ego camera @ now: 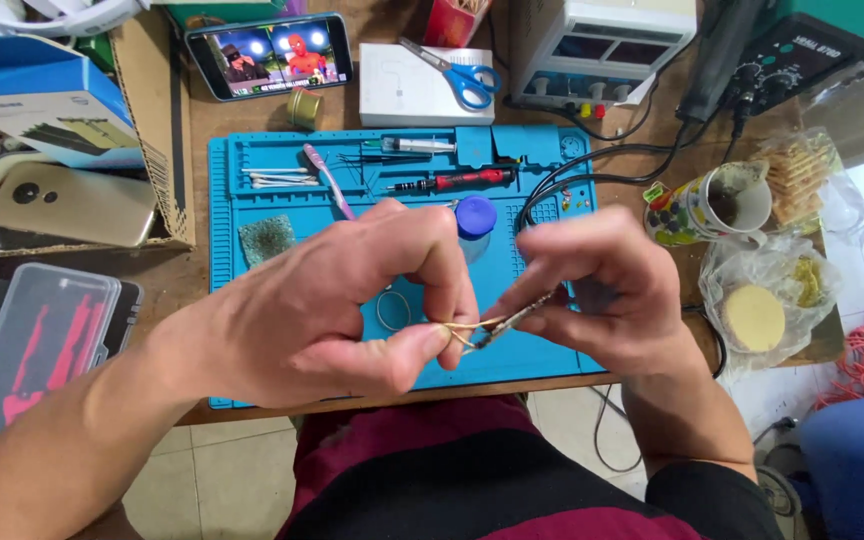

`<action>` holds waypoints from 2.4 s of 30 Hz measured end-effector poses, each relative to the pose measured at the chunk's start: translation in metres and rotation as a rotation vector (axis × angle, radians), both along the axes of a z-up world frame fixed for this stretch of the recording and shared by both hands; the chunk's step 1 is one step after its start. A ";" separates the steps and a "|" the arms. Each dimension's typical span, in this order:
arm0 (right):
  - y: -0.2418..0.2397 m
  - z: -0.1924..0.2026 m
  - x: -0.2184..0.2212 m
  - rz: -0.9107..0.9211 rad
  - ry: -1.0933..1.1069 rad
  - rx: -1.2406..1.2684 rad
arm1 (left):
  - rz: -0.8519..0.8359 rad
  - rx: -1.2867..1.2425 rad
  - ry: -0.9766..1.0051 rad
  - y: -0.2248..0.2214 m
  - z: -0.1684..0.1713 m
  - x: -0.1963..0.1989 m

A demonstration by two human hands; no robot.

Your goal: Repairing a mobile phone motherboard by connecting wires and securing components with rubber bands on a specialized workbench.

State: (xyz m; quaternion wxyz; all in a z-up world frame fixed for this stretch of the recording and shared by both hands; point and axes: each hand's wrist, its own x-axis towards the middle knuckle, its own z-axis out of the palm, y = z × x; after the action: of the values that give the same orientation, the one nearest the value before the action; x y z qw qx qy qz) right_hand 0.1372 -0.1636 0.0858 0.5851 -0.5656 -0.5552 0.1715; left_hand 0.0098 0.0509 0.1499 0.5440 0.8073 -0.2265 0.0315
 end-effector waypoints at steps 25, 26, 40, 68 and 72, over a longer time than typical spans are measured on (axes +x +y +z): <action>0.015 -0.024 0.047 -0.294 -0.775 0.255 | 0.716 1.079 -0.734 -0.005 -0.056 0.020; 0.017 -0.027 0.047 -0.296 -0.748 0.268 | 0.708 1.084 -0.685 -0.005 -0.058 0.020; 0.011 -0.058 0.042 -0.373 -0.491 0.235 | 0.689 0.991 -0.668 -0.020 -0.070 0.025; 0.018 -0.069 0.030 -0.366 -0.491 0.248 | 0.578 0.291 -0.271 -0.013 -0.103 0.023; 0.023 -0.067 0.022 -0.413 -0.562 0.281 | 0.627 0.376 -0.311 -0.010 -0.106 0.019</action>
State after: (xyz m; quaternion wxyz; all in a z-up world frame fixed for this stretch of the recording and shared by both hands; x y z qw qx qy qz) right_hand 0.1597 -0.1407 0.0184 0.5041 -0.6050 -0.5864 -0.1897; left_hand 0.0284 0.0408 0.0443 0.3101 0.9084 -0.0502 0.2759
